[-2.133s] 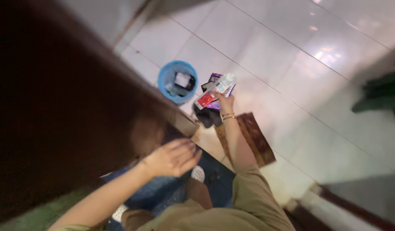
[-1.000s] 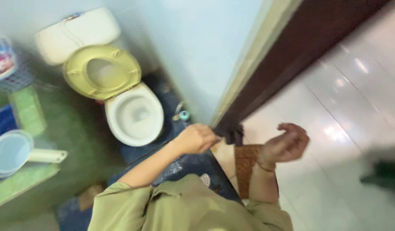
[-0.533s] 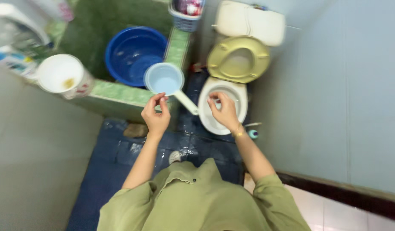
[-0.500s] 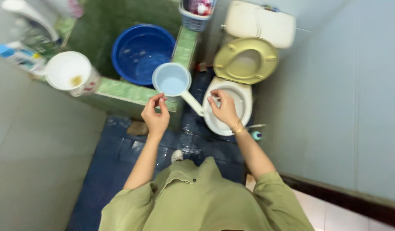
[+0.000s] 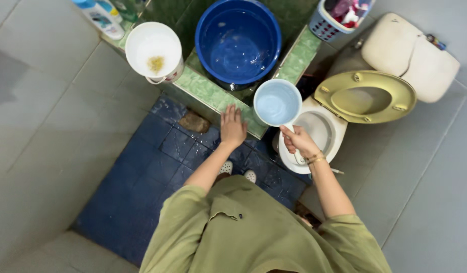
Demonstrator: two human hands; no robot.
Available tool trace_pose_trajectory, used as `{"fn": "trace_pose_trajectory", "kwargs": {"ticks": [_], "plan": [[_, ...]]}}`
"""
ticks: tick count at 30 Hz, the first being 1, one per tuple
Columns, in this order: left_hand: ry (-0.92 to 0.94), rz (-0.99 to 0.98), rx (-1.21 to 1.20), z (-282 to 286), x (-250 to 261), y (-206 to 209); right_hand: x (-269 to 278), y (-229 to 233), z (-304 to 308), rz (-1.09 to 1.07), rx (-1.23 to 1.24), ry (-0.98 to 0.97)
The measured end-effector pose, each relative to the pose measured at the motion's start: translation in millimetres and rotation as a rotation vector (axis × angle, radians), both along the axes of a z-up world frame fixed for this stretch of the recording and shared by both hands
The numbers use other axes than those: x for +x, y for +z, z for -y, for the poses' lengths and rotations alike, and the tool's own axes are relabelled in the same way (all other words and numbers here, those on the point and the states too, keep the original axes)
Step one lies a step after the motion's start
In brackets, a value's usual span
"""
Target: The person washes a water scoop with a sponge and detergent, rinses several containers and bowls in a large blue bucket of water, and organizes toiletries into a basket.
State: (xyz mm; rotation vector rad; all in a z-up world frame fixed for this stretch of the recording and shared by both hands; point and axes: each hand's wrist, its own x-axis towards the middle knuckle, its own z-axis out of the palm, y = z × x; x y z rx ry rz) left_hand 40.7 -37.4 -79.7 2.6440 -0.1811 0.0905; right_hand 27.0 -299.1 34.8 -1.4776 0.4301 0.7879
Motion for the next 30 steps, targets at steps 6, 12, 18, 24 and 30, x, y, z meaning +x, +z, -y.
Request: {"fn": "trace_pose_trajectory", "kwargs": {"ticks": [6,12,18,24,30], "plan": [[0.047,-0.226,0.162,2.6,34.1,2.8,0.2,30.9,-15.7,0.218,-0.281,0.126],[0.279,-0.166,0.053,-2.3,83.9,5.3,24.2,2.0,-25.7,0.632,-0.696,0.353],[0.672,-0.384,0.050,-37.3,130.3,16.1,49.2,-4.5,-74.6,0.578,-0.763,0.332],[0.662,-0.168,0.044,-66.3,150.6,17.4,65.8,-13.2,-126.0,0.704,-0.840,0.309],[0.117,-0.295,0.283,-65.3,146.5,6.6,55.0,25.1,-126.4,0.142,-0.208,-0.045]]}}
